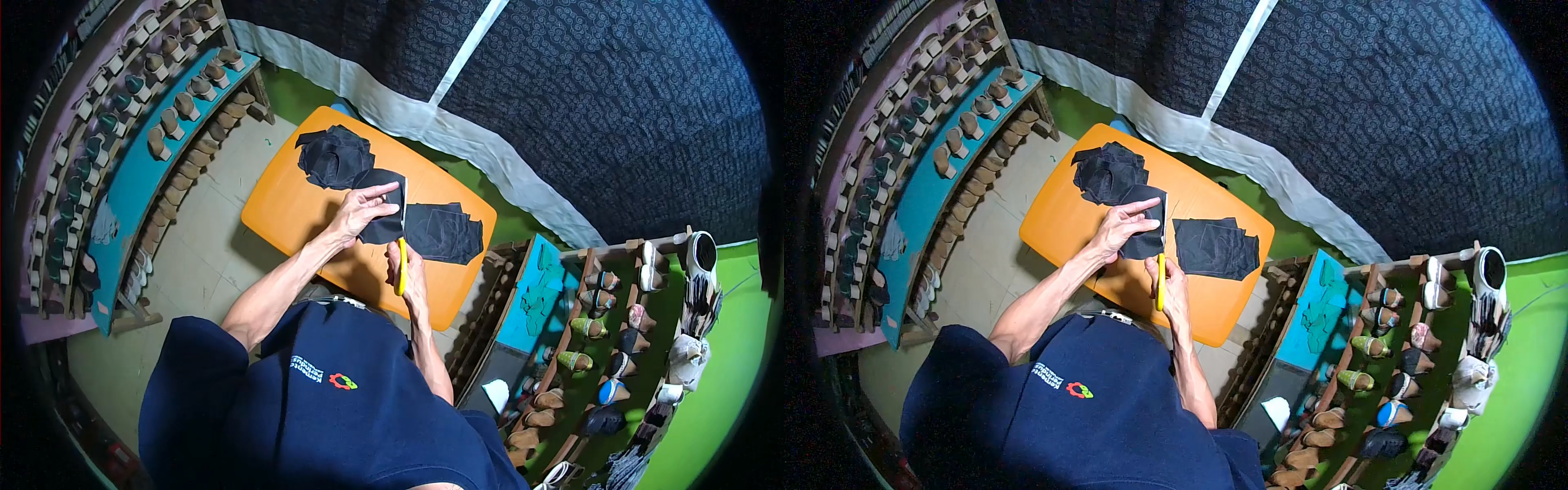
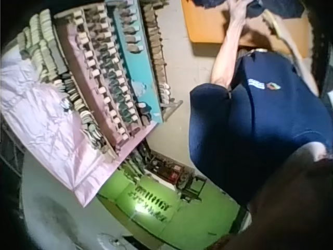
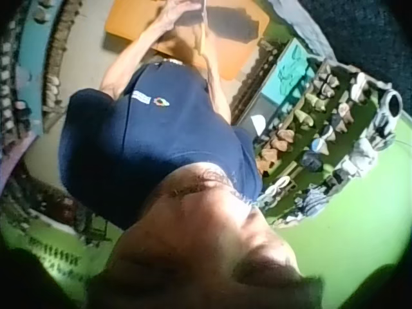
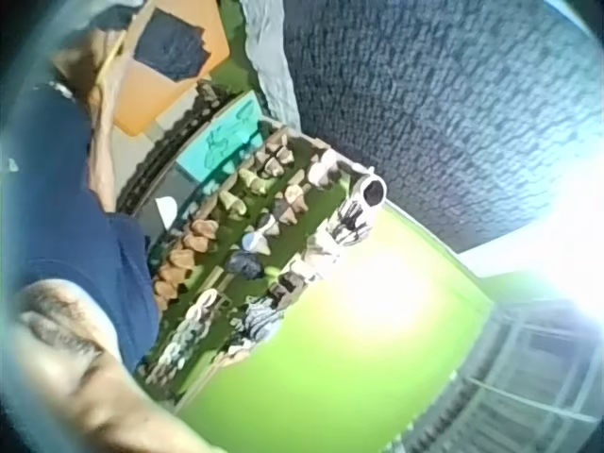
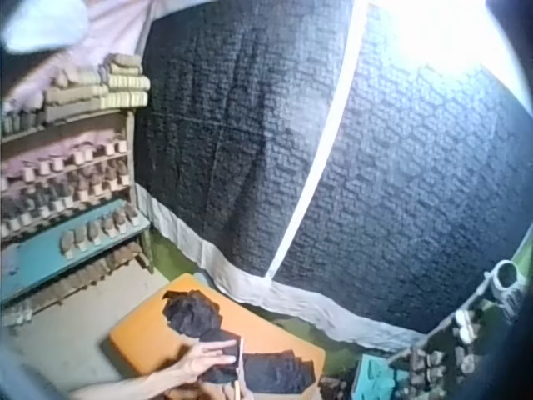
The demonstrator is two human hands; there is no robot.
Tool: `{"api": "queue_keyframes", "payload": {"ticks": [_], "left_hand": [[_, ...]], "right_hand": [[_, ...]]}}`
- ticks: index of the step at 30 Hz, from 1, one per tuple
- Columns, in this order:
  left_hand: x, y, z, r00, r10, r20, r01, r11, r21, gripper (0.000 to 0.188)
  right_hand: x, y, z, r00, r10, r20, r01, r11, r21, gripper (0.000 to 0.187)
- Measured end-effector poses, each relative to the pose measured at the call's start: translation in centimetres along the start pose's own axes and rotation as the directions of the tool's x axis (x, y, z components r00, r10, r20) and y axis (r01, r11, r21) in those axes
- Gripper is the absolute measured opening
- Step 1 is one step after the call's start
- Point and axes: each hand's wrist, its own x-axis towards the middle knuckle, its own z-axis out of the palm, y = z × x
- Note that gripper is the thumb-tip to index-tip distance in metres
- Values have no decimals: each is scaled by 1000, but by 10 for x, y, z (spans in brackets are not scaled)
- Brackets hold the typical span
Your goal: The person uses yellow-handled scissors to cut a stack of black material on an orange table. They repeatedly trim the edges of the material, creating shaped pieces and small offcuts. The workspace is surrounded by shelves filled with shoe lasts.
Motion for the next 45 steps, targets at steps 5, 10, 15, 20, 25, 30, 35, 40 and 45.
{"api": "queue_keyframes", "payload": {"ticks": [5,10,15,20,25,30,35,40,45], "left_hand": [[-3,2,2,1000,-5,30,5,1000,0,55],[-6,-2,4,1000,-9,21,10,999,-36,56],[-3,-10,1,999,34,24,-34,999,3,57],[-2,1,3,999,-30,-37,32,998,62,49],[14,30,-50,976,-166,141,98,911,401,41],[13,54,-59,995,-103,-7,100,944,314,33],[10,49,-56,999,-46,-25,50,980,195,38],[10,48,-46,997,-68,36,59,977,205,45],[11,51,-39,990,-123,74,103,968,227,58]], "right_hand": [[2,0,-3,1000,-5,17,6,999,-52,50],[1,-3,0,999,40,-27,-42,996,-73,51],[-1,-6,3,995,55,-78,-55,998,0,51],[-2,2,5,993,79,-91,-71,994,85,49],[-13,13,0,994,109,-24,-106,990,89,49],[-18,44,2,993,111,26,-111,994,1,49],[-23,38,8,992,62,112,-55,996,-64,53],[-23,24,11,991,32,127,-14,990,-140,60],[-21,18,8,992,14,123,8,985,-171,58]]}}
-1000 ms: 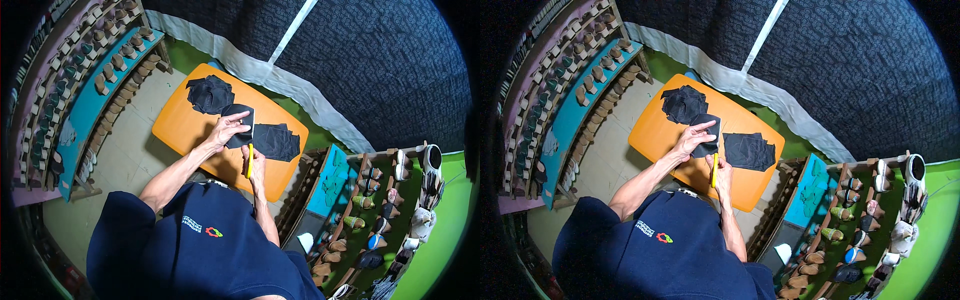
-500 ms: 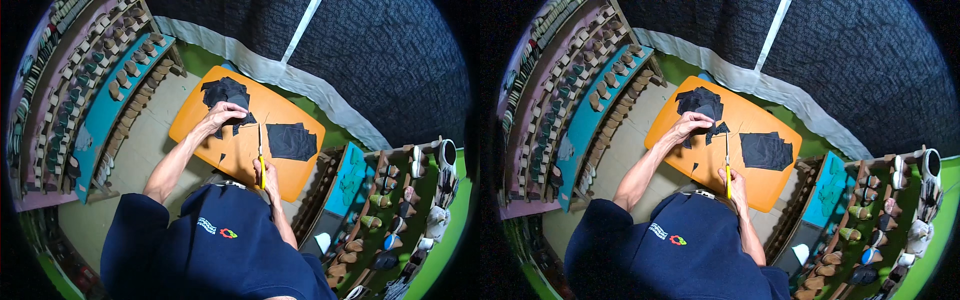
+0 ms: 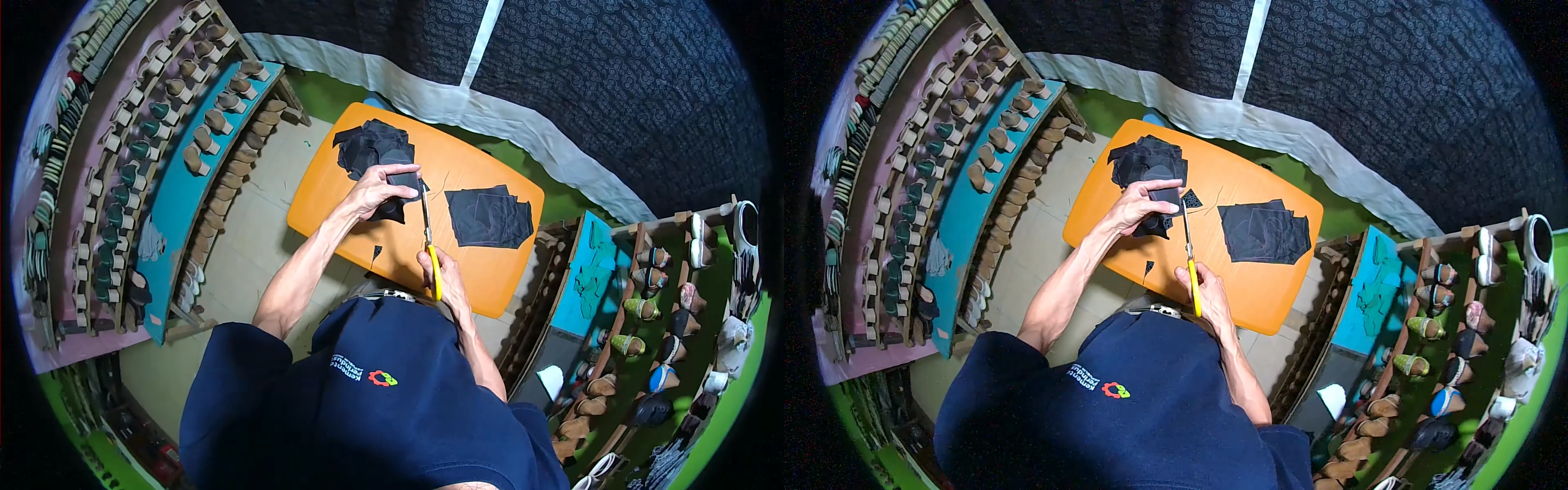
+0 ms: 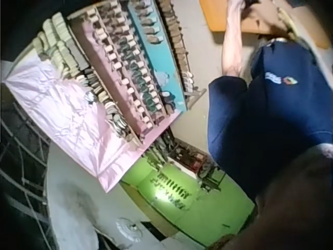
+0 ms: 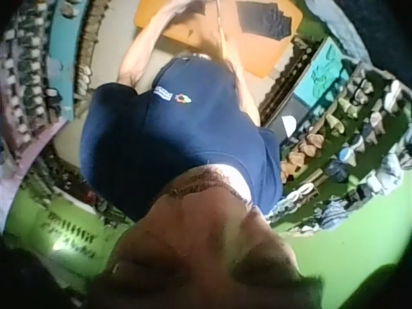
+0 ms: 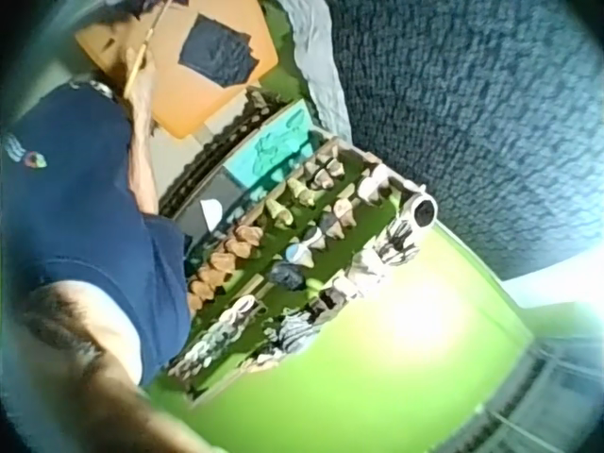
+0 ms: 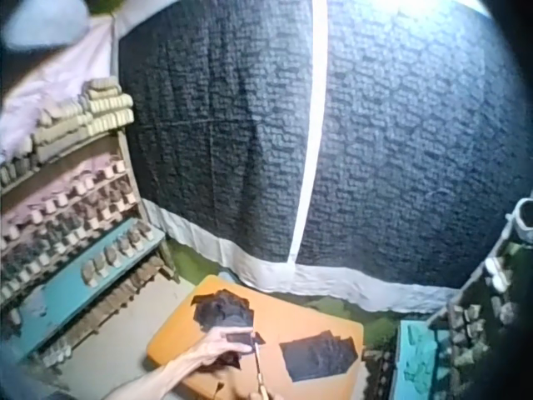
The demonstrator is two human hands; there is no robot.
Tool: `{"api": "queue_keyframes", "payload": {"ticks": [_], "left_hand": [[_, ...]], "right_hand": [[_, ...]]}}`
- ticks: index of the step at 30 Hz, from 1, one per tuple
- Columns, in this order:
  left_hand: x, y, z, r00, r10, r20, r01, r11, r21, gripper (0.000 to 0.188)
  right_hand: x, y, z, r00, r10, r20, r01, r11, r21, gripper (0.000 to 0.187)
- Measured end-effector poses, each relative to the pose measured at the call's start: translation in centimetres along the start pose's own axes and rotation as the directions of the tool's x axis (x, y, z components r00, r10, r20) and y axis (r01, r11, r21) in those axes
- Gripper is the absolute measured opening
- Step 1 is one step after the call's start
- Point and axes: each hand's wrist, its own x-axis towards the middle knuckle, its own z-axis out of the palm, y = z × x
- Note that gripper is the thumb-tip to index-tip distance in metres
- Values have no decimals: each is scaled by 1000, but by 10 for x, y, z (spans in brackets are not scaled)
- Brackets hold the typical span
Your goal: The person uses yellow-handled scissors to cut a stack of black material on an orange table. They repeatedly trim the edges of the material, creating shaped pieces and small offcuts. The workspace is surrounded by shelves filled with shoe lasts.
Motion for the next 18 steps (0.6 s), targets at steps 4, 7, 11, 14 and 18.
{"api": "queue_keyframes", "payload": {"ticks": [4,7,11,14,18], "left_hand": [[2,-6,4,1000,23,14,-22,999,-26,61],[3,-7,6,1000,17,19,-17,1000,-8,63],[2,-4,8,1000,5,26,-5,1000,-1,64],[4,-6,7,999,19,28,-19,1000,0,63],[4,-7,4,999,43,32,-44,999,31,62]], "right_hand": [[3,-3,-2,999,42,-10,-42,999,12,60],[8,1,-2,999,-16,-28,15,999,-35,55],[12,4,-2,998,-42,-45,39,997,-61,51],[8,-5,0,997,38,-71,-38,999,4,58],[10,2,1,994,50,-98,-42,996,84,54]]}}
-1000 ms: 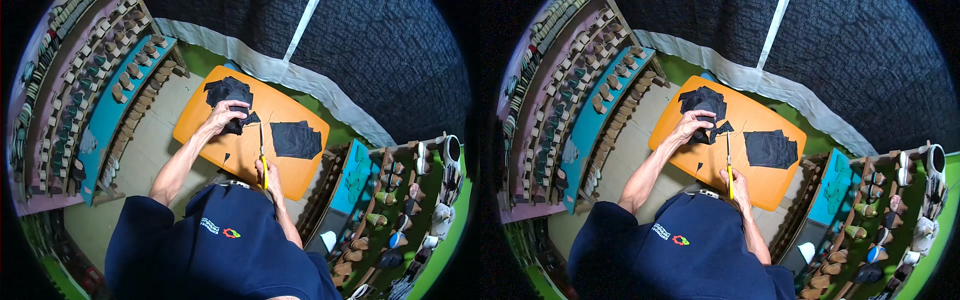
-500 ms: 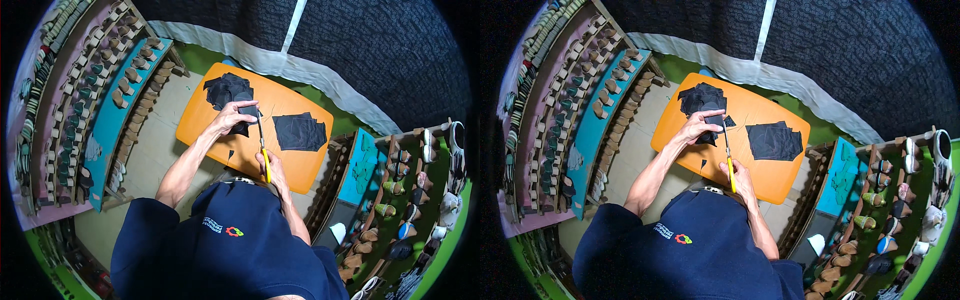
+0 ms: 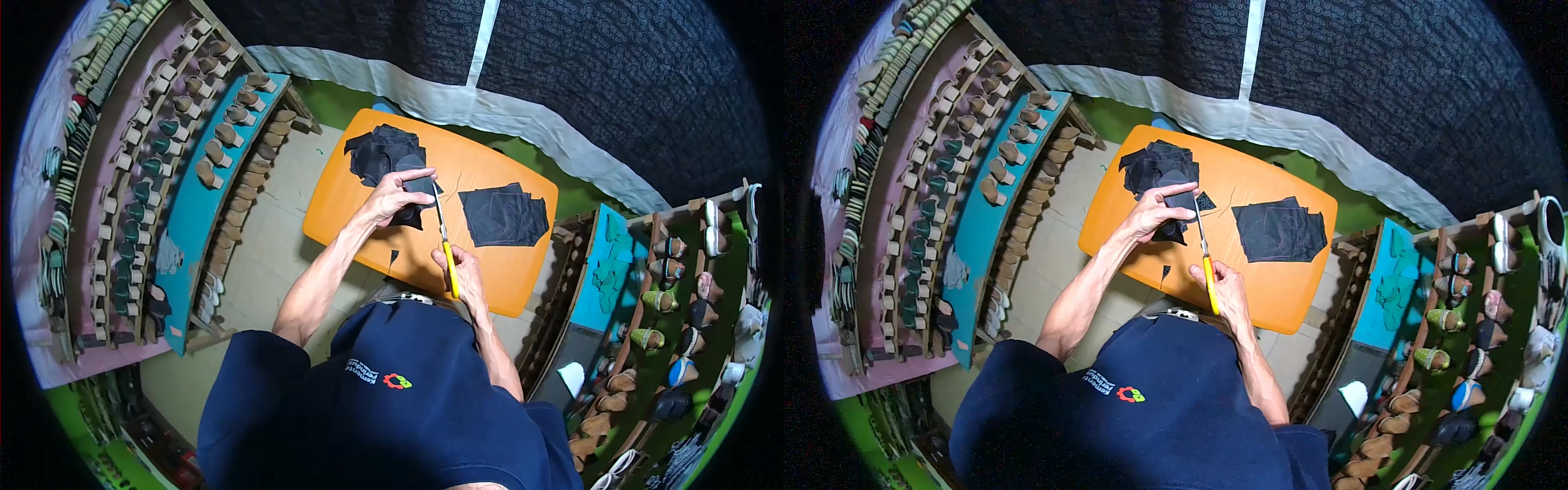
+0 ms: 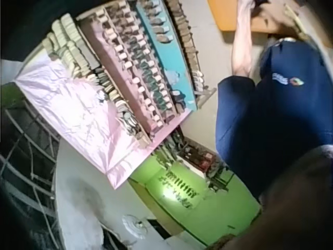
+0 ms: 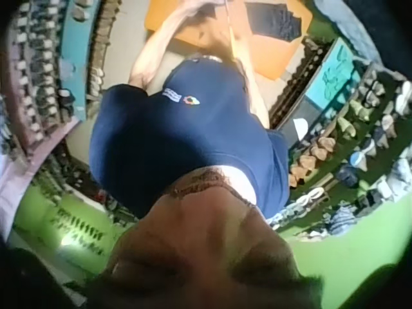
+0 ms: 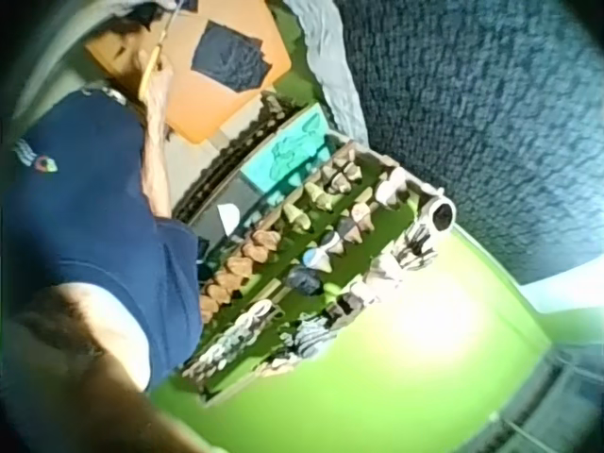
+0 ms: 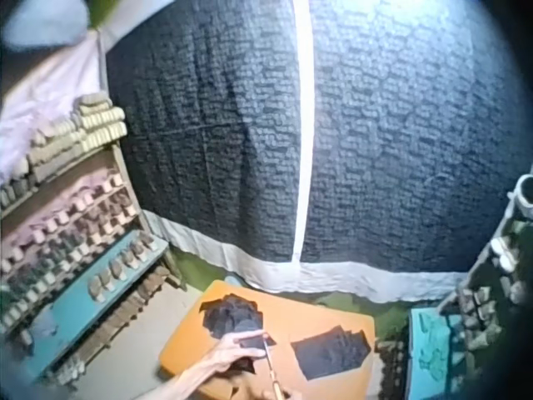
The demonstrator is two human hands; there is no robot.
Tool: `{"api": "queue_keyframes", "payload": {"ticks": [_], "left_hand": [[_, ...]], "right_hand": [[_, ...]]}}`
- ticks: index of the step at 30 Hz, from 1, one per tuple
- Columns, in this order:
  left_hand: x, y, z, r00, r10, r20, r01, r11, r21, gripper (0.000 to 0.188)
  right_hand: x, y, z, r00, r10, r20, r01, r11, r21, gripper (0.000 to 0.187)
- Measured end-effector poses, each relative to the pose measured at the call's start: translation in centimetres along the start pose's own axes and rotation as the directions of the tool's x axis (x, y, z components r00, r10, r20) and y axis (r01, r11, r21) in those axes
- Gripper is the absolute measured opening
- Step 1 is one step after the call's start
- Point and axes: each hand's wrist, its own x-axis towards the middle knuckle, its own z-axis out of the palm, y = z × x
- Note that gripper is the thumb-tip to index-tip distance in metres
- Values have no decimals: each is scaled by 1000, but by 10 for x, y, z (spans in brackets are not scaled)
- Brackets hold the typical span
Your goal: The person uses yellow-handled scissors to cut a stack of black material on an orange table. They repeatedly trim the edges of the material, creating shaped pieces and small offcuts. The workspace is surrounded by shelves filled with shoe lasts.
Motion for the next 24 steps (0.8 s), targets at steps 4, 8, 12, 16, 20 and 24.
{"api": "queue_keyframes", "payload": {"ticks": [4,8,12,16,20,24], "left_hand": [[1,0,0,1000,-10,-30,8,996,-85,62],[1,-3,0,999,20,-41,-22,998,-57,66],[-3,-6,7,999,24,-22,-24,1000,-13,73],[-3,-11,13,1000,10,-15,-11,998,-57,75],[-1,-14,11,1000,30,0,-30,998,-62,75],[0,-12,13,1000,13,-13,-14,996,-90,72]], "right_hand": [[-2,1,1,999,20,-29,-20,1000,-15,57],[-2,-4,1,1000,26,10,-26,1000,-13,58],[1,-11,2,1000,-7,-12,7,998,-57,58],[2,-22,-1,1000,15,-7,-15,999,-47,58],[4,-15,-2,999,-39,-21,37,995,-95,53],[4,-14,1,999,30,-40,-31,999,-12,54]]}}
